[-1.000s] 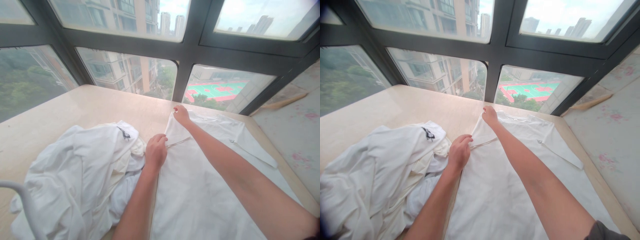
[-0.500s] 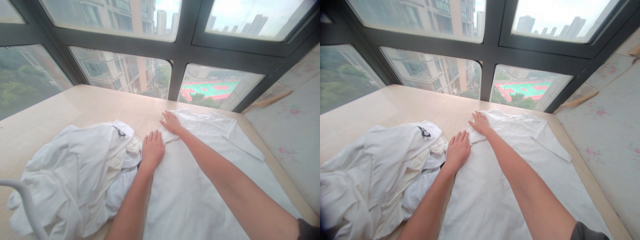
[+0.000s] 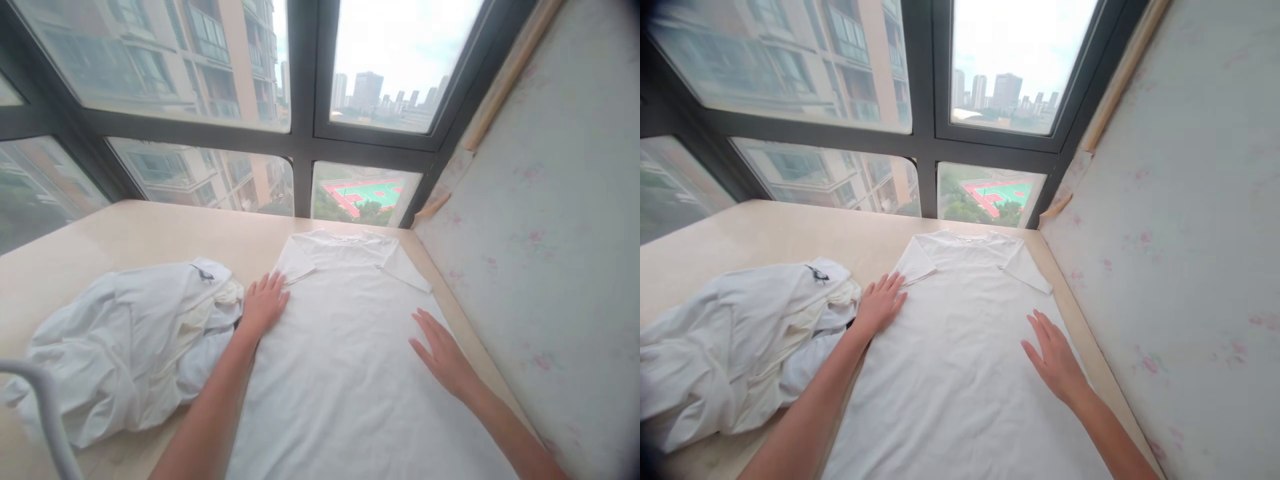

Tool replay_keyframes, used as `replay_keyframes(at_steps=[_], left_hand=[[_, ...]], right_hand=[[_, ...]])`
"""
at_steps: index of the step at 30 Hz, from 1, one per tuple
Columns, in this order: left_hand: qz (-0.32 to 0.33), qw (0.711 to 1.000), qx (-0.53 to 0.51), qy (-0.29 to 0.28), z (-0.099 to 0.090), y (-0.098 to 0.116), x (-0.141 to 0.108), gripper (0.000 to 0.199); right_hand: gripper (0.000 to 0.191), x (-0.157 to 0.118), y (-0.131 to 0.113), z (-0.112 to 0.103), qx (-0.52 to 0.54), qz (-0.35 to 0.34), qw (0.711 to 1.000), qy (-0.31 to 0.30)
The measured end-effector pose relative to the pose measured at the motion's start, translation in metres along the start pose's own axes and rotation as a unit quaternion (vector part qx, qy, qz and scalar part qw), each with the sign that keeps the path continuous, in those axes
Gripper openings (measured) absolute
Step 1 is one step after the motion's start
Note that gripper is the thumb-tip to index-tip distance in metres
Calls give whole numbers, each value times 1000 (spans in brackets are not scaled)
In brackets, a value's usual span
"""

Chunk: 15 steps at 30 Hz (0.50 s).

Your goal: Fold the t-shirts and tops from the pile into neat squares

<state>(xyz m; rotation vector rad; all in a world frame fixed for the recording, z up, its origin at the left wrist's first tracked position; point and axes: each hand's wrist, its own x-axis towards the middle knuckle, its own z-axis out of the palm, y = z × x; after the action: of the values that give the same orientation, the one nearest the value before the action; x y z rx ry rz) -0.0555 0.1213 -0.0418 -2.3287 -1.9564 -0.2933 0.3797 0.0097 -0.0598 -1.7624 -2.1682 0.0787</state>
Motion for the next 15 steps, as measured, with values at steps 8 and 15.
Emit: replay_keyframes(at_steps=[8,15], left_hand=[[49,997,51,-16,-24,30,-120,48],[255,955,91,125,-24,12,-284,67]], right_hand=[[65,-179,29,-9,-25,2,1000,18],[72,-221,23,-22,-58,-92,994,33]])
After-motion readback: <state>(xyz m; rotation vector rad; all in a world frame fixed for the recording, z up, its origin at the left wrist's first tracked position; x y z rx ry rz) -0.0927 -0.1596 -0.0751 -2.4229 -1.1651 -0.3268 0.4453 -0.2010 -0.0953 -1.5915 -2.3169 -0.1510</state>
